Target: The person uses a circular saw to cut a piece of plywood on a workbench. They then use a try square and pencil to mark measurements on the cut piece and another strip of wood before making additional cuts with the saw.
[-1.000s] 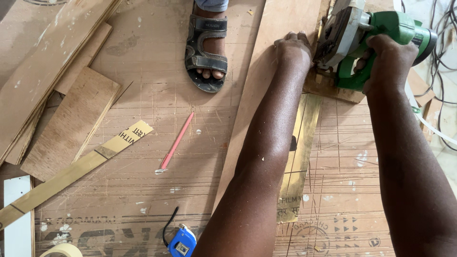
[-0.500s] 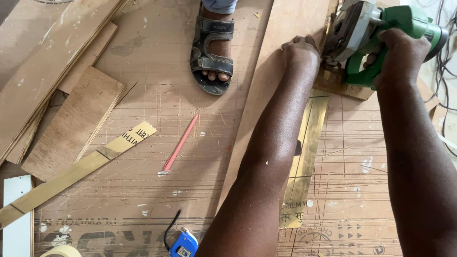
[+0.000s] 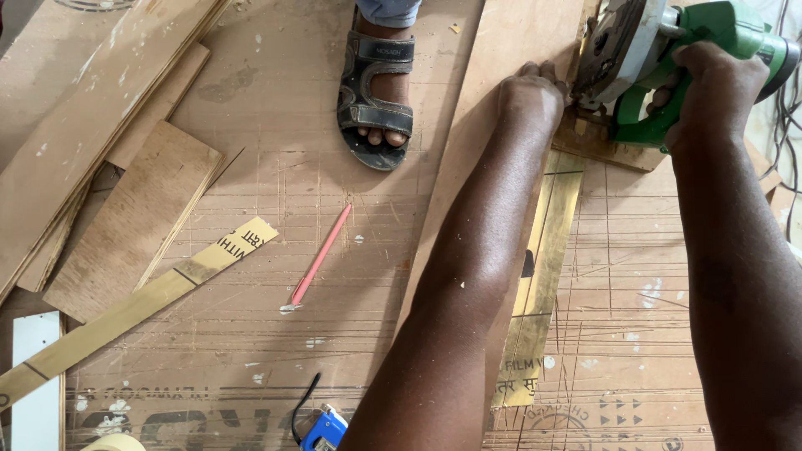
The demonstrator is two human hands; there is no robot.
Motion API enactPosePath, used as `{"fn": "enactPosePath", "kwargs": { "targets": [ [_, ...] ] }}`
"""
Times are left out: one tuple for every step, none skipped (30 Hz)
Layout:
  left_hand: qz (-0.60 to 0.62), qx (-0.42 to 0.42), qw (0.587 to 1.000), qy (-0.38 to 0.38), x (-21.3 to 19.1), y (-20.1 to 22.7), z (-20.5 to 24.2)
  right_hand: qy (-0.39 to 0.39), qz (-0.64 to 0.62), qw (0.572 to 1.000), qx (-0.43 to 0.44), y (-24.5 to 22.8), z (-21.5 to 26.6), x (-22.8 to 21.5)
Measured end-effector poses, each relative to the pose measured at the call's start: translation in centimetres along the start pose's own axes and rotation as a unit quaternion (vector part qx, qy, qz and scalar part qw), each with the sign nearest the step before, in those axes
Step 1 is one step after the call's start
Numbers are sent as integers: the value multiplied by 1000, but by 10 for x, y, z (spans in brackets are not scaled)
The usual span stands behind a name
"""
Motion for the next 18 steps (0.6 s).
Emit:
{"fn": "enactPosePath", "kwargs": {
  "targets": [
    [2, -1, 1000, -2, 4, 1, -11, 6, 4, 1000, -1, 1, -1, -1],
    [8, -3, 1000, -4, 9, 1, -24, 12, 8, 1000, -2, 2, -4, -2],
    [12, -1, 1000, -6, 15, 1, -38, 18, 12, 1000, -3, 3, -6, -2],
    [14, 0, 1000, -12, 20, 1, -54, 15, 2, 1000, -3, 4, -7, -2],
    [14, 4, 1000, -16, 25, 2, -69, 13, -9, 1000, -2, 4, -8, -2],
    [15, 8, 1000, -23, 32, 3, -83, 10, -19, 1000, 0, 3, -8, -2],
    [12, 14, 999, -33, 36, 3, -95, 26, -26, 999, 9, 2, -8, -3],
    [5, 18, 999, -42, 38, -1, -105, 44, -35, 998, 18, 1, -10, 0],
    [0, 21, 999, -48, 37, -5, -112, 61, -45, 997, 26, -2, -13, 1],
    [3, 21, 999, -48, 37, -5, -114, 49, -48, 997, 29, -2, -14, 2],
    [3, 21, 999, -43, 34, -8, -112, 37, -52, 997, 32, -2, -15, 5],
    [29, 6, 999, -26, 27, -9, -104, 28, -55, 998, 33, -4, -17, 3],
    [54, -9, 998, -9, 19, -11, -90, 28, -61, 997, 34, -6, -19, 2],
    [61, -10, 998, -4, 4, -14, -77, 28, -66, 997, 33, -6, -21, 3],
    [65, -14, 998, -5, -8, -16, -57, 28, -71, 997, 33, -6, -22, 4],
    [42, -16, 998, -36, -19, -19, -36, 15, -52, 998, 26, -8, -23, 5],
    [19, -15, 997, -68, -29, -21, -15, 1, -33, 999, 19, -10, -23, 5],
    [7, -11, 996, -90, -38, -20, 3, -11, -15, 1000, 16, -10, -21, 5]
  ]
}}
Point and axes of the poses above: each hand's wrist, its own z-axis away from the middle knuckle, its own x-axis out of the palm, y = z × x, the point moved 2 cm from there along -z, towards the middle knuckle, and after that the axes turned 11 degrees about -y, right-handed, at the moved point
